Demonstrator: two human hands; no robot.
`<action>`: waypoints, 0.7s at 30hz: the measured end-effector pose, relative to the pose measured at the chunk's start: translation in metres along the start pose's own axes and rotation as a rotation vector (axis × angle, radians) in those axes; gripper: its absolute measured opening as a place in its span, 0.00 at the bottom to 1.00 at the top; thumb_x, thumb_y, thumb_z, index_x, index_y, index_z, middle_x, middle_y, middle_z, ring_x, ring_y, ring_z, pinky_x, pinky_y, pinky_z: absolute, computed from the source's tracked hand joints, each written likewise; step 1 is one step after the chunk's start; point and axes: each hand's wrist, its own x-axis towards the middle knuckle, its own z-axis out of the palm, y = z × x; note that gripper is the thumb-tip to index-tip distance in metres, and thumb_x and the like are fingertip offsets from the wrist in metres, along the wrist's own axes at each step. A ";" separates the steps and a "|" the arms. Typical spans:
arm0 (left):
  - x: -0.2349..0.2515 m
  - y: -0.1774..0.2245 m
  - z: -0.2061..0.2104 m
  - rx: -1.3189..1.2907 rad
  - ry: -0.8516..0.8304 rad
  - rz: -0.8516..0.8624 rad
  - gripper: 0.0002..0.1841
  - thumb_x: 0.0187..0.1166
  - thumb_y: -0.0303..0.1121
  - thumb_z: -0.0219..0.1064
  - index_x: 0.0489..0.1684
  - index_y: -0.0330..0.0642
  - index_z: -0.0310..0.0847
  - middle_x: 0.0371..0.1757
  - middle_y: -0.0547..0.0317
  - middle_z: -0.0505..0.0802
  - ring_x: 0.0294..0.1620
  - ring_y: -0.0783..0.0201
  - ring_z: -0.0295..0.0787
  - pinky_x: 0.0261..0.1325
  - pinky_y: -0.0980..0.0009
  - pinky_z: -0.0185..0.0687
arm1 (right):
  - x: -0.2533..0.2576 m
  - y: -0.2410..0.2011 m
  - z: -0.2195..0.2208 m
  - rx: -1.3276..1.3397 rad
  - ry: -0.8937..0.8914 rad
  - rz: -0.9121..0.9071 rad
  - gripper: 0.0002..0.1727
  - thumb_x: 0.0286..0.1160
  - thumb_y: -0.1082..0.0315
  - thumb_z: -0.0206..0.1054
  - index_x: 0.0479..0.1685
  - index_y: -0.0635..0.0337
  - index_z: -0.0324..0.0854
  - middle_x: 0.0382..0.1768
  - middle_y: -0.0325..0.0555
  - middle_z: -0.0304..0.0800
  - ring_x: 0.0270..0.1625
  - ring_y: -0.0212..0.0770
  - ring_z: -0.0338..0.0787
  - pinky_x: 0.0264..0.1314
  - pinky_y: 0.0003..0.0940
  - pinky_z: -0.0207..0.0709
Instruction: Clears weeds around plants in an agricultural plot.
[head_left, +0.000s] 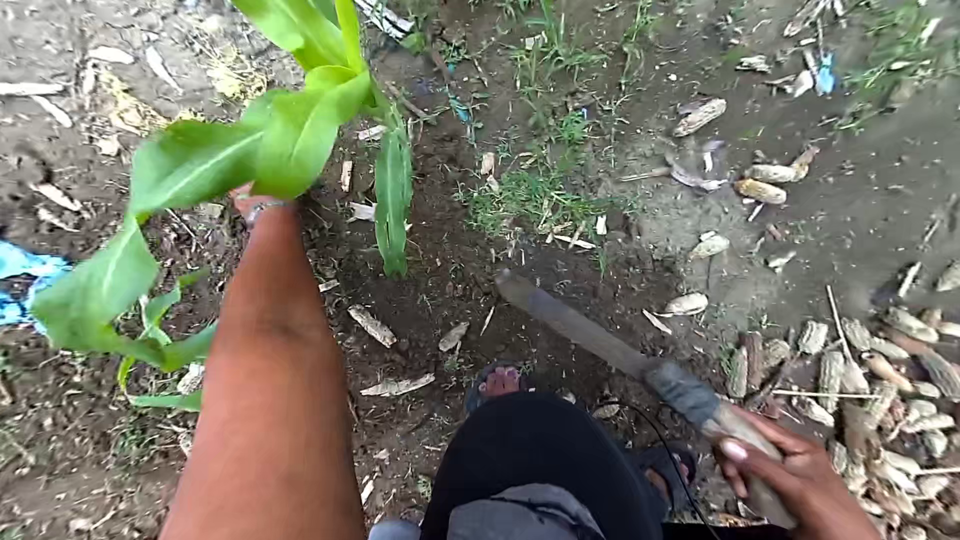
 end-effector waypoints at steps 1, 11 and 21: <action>0.008 -0.009 0.009 -0.102 0.050 -0.061 0.27 0.84 0.37 0.61 0.70 0.19 0.75 0.69 0.13 0.82 0.75 0.19 0.77 0.74 0.25 0.70 | -0.004 -0.002 -0.023 -0.007 0.018 -0.024 0.23 0.66 0.74 0.68 0.65 0.57 0.84 0.27 0.34 0.94 0.21 0.32 0.88 0.24 0.28 0.86; -0.177 0.152 0.076 -0.331 -0.036 0.395 0.28 0.91 0.48 0.58 0.66 0.24 0.82 0.58 0.22 0.91 0.65 0.26 0.87 0.70 0.28 0.76 | 0.091 0.025 -0.141 -0.173 0.033 -0.098 0.26 0.62 0.64 0.74 0.64 0.62 0.84 0.26 0.38 0.90 0.19 0.33 0.85 0.21 0.30 0.83; -0.294 0.283 0.160 0.161 -0.163 0.850 0.52 0.60 0.83 0.64 0.87 0.64 0.71 0.84 0.27 0.71 0.82 0.25 0.68 0.64 0.26 0.75 | 0.077 0.028 -0.220 -0.487 0.228 -0.403 0.36 0.64 0.48 0.77 0.70 0.62 0.82 0.52 0.59 0.92 0.40 0.45 0.92 0.44 0.51 0.86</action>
